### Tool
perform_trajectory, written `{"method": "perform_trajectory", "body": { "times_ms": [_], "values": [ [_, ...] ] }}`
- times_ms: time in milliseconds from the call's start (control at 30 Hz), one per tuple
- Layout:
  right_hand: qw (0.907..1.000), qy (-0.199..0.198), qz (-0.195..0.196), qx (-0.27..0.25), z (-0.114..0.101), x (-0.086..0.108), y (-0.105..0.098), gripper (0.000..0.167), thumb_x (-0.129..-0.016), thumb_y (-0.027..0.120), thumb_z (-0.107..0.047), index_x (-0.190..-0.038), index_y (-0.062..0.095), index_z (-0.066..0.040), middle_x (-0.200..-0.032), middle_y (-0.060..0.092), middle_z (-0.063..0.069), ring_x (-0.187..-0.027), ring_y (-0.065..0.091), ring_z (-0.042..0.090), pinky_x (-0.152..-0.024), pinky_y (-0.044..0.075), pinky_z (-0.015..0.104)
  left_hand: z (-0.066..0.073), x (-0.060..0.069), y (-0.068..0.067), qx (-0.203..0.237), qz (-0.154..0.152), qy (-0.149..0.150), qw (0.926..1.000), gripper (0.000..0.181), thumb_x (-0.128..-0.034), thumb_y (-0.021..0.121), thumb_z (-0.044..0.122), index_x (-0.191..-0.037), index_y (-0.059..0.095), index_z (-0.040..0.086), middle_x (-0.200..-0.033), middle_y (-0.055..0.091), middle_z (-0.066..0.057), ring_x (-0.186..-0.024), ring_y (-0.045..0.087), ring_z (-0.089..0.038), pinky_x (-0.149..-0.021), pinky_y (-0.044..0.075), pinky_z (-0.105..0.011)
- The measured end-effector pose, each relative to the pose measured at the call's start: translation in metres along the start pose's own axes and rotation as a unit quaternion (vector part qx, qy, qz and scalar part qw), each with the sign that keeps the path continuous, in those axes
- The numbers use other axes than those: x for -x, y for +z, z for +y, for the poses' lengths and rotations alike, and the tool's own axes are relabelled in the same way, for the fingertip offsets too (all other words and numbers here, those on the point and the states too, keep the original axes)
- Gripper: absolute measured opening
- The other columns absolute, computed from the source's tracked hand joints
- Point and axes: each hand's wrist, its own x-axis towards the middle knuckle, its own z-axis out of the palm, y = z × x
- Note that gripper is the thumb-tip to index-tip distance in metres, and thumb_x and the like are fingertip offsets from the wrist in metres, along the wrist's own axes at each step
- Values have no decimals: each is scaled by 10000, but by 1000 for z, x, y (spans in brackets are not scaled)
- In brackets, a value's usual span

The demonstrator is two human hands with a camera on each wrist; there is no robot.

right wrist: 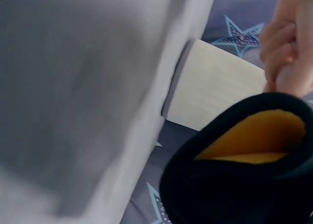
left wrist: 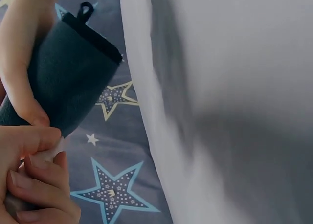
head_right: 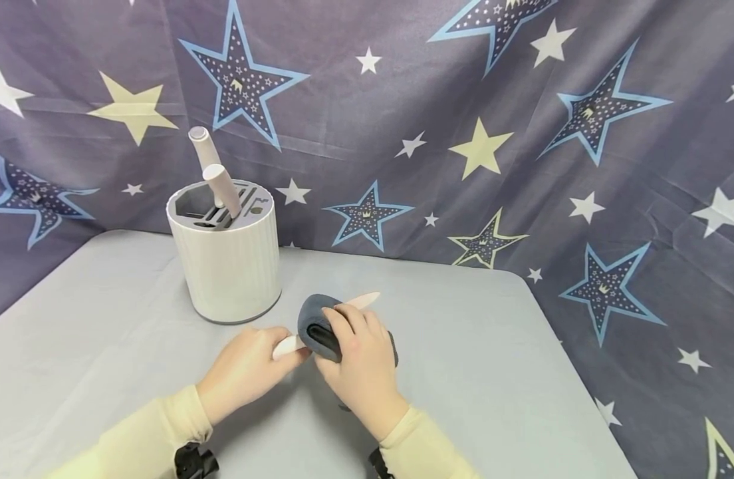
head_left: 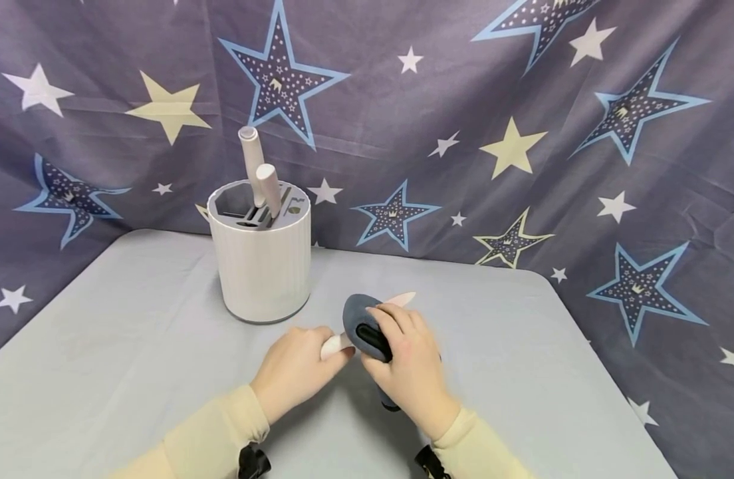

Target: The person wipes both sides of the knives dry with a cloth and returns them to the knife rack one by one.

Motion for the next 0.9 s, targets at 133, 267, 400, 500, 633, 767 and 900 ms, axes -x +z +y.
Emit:
{"method": "perform_trajectory", "body": {
  "times_ms": [133,267,400,500,633,767,900],
  "values": [
    [9998,-88,117,-157,1,4,5,589,-659,838,-92,-1222,662,-97,-1217,657,62,-1056,592,253,-882,517,402,0,3,5,90,136,44,9999,334,-847,725,324,-619,517,196,-529,443,91,-471,400,-85,-468,329,-250],
    [9990,-259,318,-166,5,6,7,549,-672,825,-51,-1199,676,-97,-1200,668,70,-1055,606,261,-874,535,398,0,5,9,87,298,172,9994,339,-846,729,314,-618,506,200,-526,434,100,-469,391,-78,-471,320,-241],
    [9979,-443,463,-43,10,5,6,512,-674,832,-60,-1165,695,-98,-1175,685,65,-1024,627,251,-844,550,385,0,6,11,23,402,274,9988,312,-845,730,314,-638,527,200,-532,441,105,-471,393,-76,-473,319,-238],
    [9974,-522,501,56,12,4,5,513,-662,841,-62,-1154,703,-103,-1165,691,55,-998,635,239,-829,553,373,-1,7,12,-3,472,333,9983,298,-846,732,318,-652,540,200,-535,444,108,-471,392,-72,-472,315,-236],
    [9970,-535,547,127,12,3,4,515,-649,835,-48,-1146,708,-107,-1153,698,46,-961,641,229,-799,555,359,-2,8,13,14,624,459,9970,322,-841,742,318,-639,520,203,-527,431,114,-464,381,-61,-463,305,-227],
    [9969,-467,620,158,12,3,4,500,-649,814,-30,-1132,712,-113,-1137,706,40,-924,645,222,-764,558,352,-2,8,15,18,781,587,9952,347,-829,756,317,-623,499,210,-518,409,126,-459,368,-54,-456,294,-217],
    [9967,-402,688,169,13,3,3,513,-629,780,-2,-1125,715,-119,-1127,709,33,-913,646,218,-749,558,353,-2,9,16,21,850,638,9943,339,-821,762,309,-626,503,212,-519,398,130,-463,361,-54,-457,289,-214]
  ]
}}
